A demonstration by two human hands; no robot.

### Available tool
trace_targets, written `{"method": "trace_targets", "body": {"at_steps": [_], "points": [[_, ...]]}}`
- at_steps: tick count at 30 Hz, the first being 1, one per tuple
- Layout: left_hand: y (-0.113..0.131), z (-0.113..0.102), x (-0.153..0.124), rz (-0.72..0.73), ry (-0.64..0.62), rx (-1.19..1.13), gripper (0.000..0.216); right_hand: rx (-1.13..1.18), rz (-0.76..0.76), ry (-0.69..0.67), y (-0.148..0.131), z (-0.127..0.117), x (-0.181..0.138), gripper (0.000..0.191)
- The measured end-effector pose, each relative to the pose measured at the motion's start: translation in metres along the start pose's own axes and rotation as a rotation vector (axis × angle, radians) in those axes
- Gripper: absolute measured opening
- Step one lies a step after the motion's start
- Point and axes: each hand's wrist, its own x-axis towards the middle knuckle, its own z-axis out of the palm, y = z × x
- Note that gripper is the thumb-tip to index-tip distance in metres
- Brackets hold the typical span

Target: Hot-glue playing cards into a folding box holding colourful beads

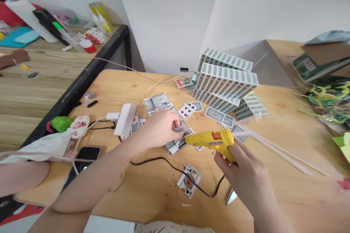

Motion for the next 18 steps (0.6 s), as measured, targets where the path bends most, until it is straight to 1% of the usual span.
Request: {"method": "trace_targets", "body": {"at_steps": [5,9,14,18], "points": [[0.0008,-0.0006,0.0001,0.000,-0.009,0.013,0.018,-0.042,0.007,0.016,0.0006,-0.0045,0.0051,0.011],[0.0006,-0.0001,0.0000,-0.016,-0.010,-0.003,0.016,-0.036,-0.022,0.016,-0.0012,-0.0056,0.0058,0.010],[0.0022,-0.0015,-0.0003,-0.035,-0.027,-0.009,0.015,-0.069,0.014,0.015,-0.0014,-0.0060,0.0045,0.009],[0.0013,-0.0013,-0.0002,-0.048,-0.028,-0.028,0.014,-0.043,-0.007,0.016,-0.0012,-0.0076,0.0042,0.010]]}}
